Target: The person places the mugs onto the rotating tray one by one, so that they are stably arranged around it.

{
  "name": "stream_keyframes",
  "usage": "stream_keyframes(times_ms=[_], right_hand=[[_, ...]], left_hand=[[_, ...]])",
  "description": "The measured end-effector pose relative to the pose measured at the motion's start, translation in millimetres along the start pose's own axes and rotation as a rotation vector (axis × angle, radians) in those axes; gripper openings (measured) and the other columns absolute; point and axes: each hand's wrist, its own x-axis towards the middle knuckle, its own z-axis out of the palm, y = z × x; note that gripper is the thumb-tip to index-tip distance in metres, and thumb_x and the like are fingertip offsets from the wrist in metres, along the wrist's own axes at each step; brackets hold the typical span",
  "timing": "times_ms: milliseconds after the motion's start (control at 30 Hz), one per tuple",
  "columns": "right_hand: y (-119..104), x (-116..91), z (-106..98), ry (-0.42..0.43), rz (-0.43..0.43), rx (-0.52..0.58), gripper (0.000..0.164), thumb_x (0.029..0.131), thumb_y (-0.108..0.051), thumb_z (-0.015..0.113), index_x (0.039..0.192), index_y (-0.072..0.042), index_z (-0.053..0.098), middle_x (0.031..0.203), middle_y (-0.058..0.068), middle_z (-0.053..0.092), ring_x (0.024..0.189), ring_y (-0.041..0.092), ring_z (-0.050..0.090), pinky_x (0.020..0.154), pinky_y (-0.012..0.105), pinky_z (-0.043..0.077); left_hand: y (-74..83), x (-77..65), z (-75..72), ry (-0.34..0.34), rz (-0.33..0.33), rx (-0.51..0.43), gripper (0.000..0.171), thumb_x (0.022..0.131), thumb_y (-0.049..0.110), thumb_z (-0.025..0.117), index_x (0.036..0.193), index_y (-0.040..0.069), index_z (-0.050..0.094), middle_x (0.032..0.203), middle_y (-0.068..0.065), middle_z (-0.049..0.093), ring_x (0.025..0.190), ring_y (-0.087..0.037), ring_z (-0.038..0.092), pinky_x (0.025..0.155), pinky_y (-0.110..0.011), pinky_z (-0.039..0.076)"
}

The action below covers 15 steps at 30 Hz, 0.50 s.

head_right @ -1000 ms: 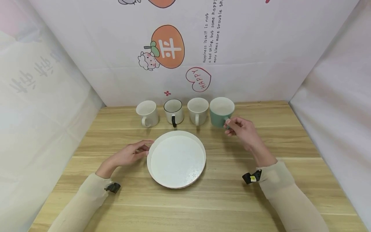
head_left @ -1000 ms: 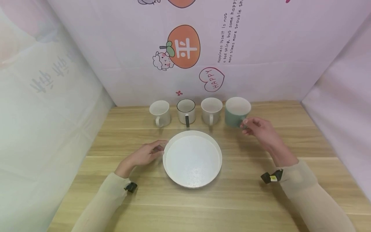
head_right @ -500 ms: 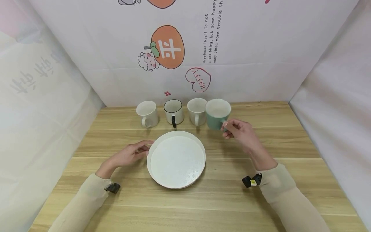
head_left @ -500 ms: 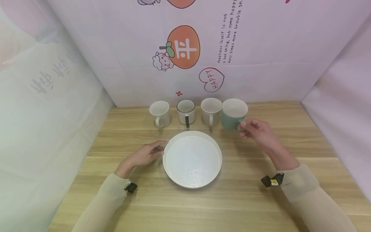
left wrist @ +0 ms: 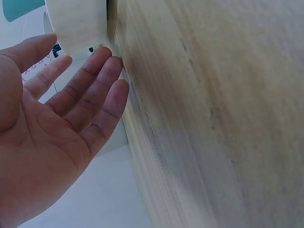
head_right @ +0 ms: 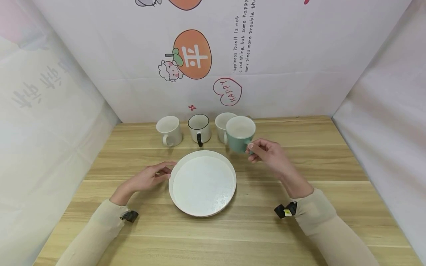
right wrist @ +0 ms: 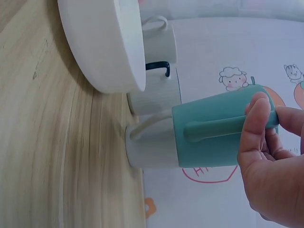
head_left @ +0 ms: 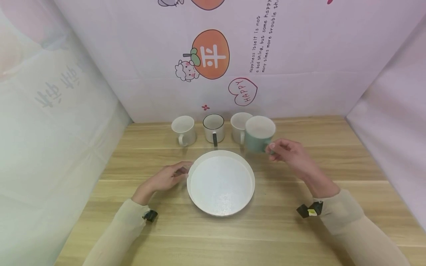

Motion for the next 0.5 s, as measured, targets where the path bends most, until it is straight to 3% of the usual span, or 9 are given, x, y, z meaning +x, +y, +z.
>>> stream_keyframes(times_ms=[500], right_hand=[[-9, -2, 14, -0.032, -0.011, -0.01, 0.04, 0.102, -0.035, 0.057, 0.111, 0.005, 0.061, 0.101, 0.0, 0.069, 0.089, 0.019, 0.067, 0.083, 0.03, 0.06]], left_hand=[[1.2, -0.5, -0.1, 0.0, -0.002, -0.012, 0.047, 0.103, 0.022, 0.056, 0.148, 0.016, 0.046, 0.123, -0.009, 0.07, 0.114, -0.025, 0.067, 0.097, -0.045, 0.055]])
